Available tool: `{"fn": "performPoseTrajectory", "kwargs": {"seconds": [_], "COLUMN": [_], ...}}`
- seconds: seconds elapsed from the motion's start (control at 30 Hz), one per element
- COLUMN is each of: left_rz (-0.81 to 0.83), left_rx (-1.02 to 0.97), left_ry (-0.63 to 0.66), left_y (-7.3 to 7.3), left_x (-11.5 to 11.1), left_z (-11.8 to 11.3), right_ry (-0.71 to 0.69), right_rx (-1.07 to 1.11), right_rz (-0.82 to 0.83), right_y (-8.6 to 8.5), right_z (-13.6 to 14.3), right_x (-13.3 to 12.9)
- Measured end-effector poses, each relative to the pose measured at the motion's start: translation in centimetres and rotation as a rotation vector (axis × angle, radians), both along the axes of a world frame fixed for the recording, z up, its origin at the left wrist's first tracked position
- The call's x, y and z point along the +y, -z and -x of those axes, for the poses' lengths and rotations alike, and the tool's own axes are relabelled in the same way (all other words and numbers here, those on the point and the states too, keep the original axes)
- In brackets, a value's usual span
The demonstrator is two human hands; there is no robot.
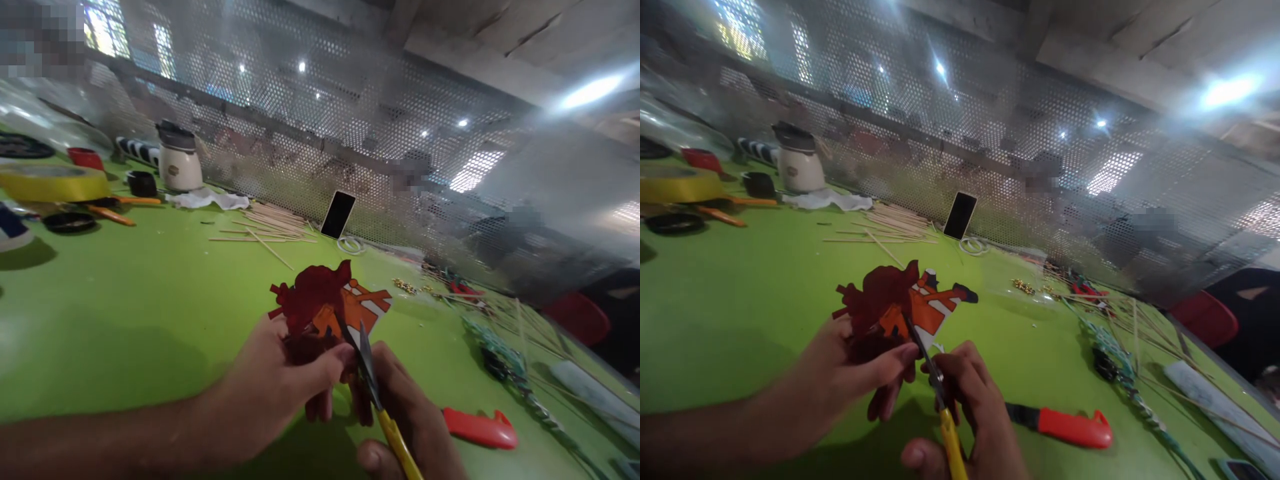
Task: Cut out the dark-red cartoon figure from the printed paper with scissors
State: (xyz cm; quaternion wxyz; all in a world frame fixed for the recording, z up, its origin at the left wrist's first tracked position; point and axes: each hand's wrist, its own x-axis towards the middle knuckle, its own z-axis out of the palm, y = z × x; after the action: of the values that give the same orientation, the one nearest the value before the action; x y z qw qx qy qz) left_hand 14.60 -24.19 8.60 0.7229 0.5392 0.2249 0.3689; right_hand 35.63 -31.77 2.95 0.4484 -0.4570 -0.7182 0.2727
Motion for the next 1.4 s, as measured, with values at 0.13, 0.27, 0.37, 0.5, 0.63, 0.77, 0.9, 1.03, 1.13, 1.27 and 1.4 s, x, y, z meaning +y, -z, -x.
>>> {"fn": "performPoseTrajectory", "kwargs": {"seconds": [0.13,0.27,0.37,0.5,0.63,0.77,0.9,1.03,1.13,1.27,1.4], "left_rz": [-0.002,-0.006,-0.008,-0.003,0.023,0.002,0.017,0.008,-0.005,-0.005,-0.035], "left_rx": [0.016,-0.013,-0.019,-0.040,-0.078,-0.052,-0.048,-0.061,-0.070,-0.064,-0.006], "left_ry": [-0.013,-0.013,-0.018,-0.004,0.011,0.026,0.005,0.008,0.019,0.032,0.043], "left_y": [0.3,0.2,-0.2,-0.4,-0.1,0.0,-0.2,-0.2,-0.3,-0.6,-0.9], "left_x": [0.0,0.2,0.1,0.1,0.4,0.5,0.4,0.4,0.5,0.6,0.9], "left_z": [0.1,0.1,0.2,0.1,0.0,0.1,0.1,0.1,0.1,-0.1,0.2], "right_ry": [0.008,0.009,0.017,0.033,0.072,0.097,0.117,0.114,0.121,0.107,0.102], "right_rx": [-0.004,-0.026,-0.018,0.021,-0.001,-0.003,-0.020,-0.028,-0.043,-0.073,-0.076], "right_rz": [-0.001,0.015,0.022,0.064,0.037,0.025,-0.027,-0.027,-0.014,-0.014,-0.083], "right_y": [-0.2,-0.6,-0.9,-1.0,-1.2,-1.5,-1.5,-1.1,-0.8,-1.0,-1.8], "right_z": [-0.2,-0.1,0.1,0.4,0.3,0.4,0.5,0.2,-0.1,-0.1,0.1], "right_x": [-0.2,-0.4,-0.4,-0.5,-0.6,-0.6,-0.5,-0.7,-1.0,-1.0,-0.6]}}
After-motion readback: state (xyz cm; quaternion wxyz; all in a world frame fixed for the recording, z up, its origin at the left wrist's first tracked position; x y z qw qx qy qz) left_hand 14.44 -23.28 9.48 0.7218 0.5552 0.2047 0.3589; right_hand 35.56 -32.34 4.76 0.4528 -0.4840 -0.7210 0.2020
